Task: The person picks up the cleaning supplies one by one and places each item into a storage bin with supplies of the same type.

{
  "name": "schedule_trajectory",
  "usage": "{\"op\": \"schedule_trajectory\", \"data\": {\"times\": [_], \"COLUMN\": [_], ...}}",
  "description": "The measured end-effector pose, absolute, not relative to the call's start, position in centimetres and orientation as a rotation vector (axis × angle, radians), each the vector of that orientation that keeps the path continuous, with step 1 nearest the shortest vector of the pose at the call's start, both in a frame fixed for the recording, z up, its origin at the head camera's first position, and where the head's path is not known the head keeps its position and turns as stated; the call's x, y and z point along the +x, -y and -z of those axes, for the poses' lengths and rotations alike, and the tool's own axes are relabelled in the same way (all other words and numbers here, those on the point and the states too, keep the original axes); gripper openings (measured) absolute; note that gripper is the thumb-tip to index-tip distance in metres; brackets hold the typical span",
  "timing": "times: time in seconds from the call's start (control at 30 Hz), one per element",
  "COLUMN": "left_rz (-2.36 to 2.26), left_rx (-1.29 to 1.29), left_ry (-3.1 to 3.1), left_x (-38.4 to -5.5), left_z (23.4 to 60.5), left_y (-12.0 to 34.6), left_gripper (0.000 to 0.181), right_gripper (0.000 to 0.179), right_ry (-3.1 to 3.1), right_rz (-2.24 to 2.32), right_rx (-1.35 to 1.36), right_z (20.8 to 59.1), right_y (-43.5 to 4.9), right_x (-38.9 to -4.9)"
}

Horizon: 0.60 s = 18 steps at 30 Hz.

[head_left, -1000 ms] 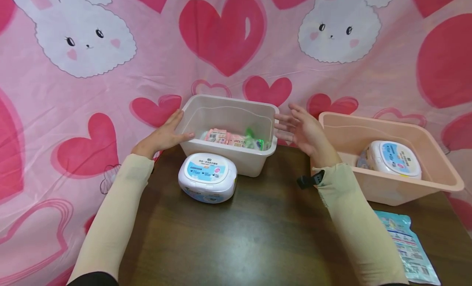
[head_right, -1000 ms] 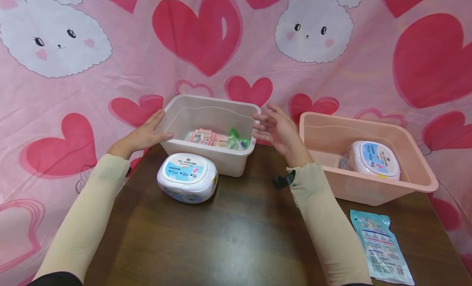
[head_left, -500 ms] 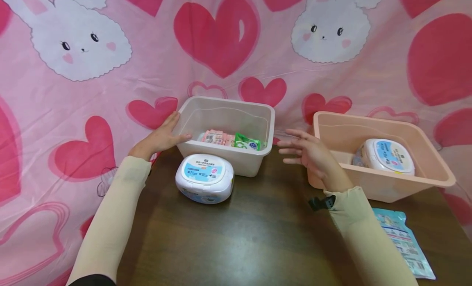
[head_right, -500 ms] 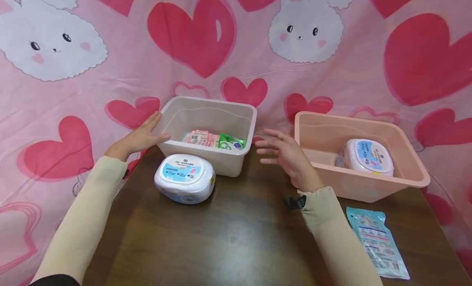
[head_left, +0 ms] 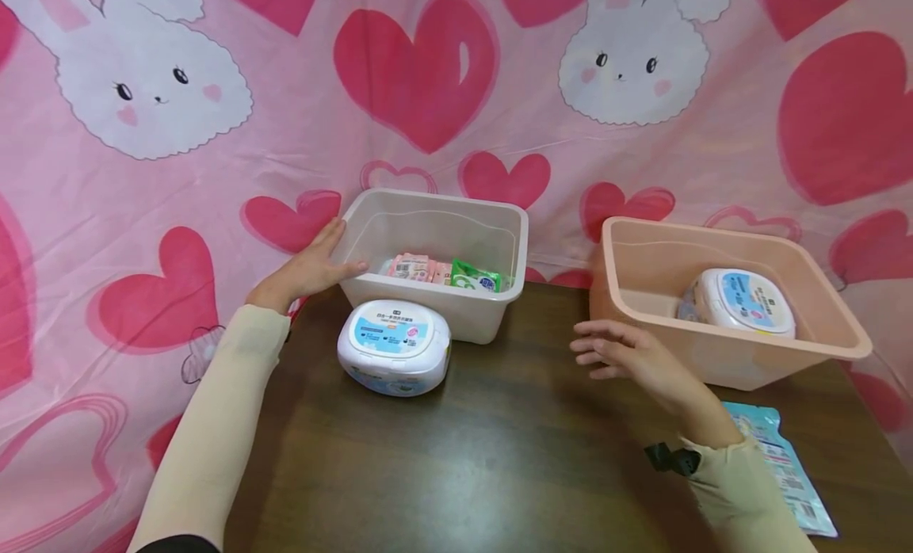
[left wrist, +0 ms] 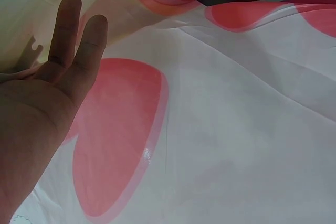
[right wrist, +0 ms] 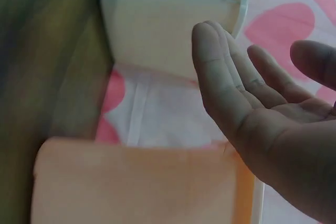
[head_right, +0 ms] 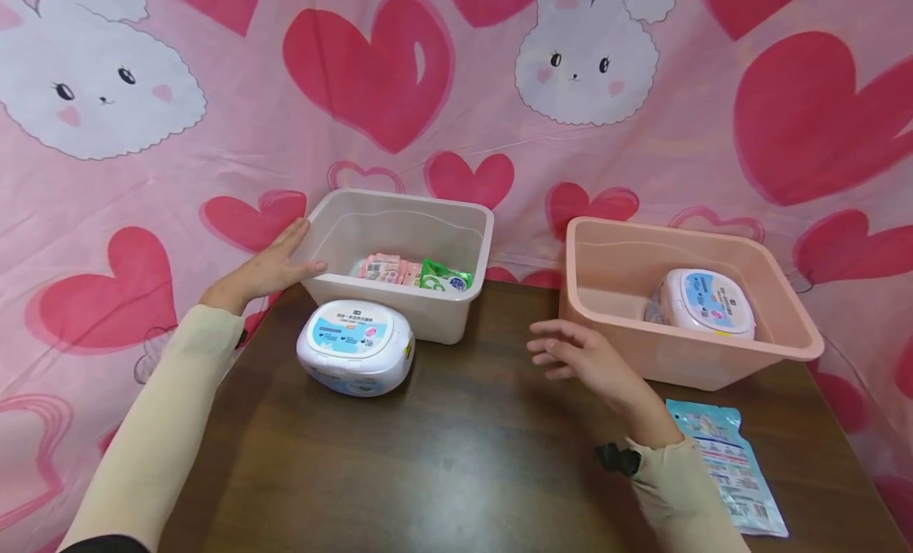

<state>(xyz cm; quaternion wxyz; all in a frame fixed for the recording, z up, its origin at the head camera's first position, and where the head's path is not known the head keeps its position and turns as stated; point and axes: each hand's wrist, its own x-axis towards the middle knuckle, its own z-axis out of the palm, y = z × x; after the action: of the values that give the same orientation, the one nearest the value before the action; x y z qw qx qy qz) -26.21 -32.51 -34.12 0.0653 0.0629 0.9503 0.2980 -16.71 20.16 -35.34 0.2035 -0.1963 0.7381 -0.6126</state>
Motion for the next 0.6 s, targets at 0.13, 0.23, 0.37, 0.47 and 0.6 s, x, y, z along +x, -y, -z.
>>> {"op": "schedule_trajectory", "data": {"times": [0.13, 0.23, 0.37, 0.47, 0.6], "left_rz": [-0.906, -0.91, -0.906, -0.908, -0.922], "left_rx": [0.164, 0.16, 0.165, 0.168, 0.172], "left_ry": [-2.865, -2.865, -2.866, -2.867, -2.869], "left_x": [-25.9, -25.8, -25.8, -25.7, -25.8], "left_z": [34.0, 33.9, 34.0, 33.9, 33.9], "left_y": [32.5, 32.4, 32.4, 32.4, 32.3], "left_gripper": [0.113, 0.115, 0.114, 0.113, 0.114], "right_gripper": [0.039, 0.035, 0.033, 0.034, 0.034], "right_ry": [-2.112, -2.147, -2.221, -2.302, -2.479], "right_rz": [1.682, 1.678, 1.65, 1.605, 1.474], "right_rx": [-0.556, -0.545, -0.49, -0.43, -0.311], "right_z": [36.1, 36.9, 37.6, 38.2, 39.1], "right_y": [-21.9, -23.4, -25.8, -27.8, -30.9], "right_x": [-15.5, -14.7, -13.5, -12.8, -12.1]}}
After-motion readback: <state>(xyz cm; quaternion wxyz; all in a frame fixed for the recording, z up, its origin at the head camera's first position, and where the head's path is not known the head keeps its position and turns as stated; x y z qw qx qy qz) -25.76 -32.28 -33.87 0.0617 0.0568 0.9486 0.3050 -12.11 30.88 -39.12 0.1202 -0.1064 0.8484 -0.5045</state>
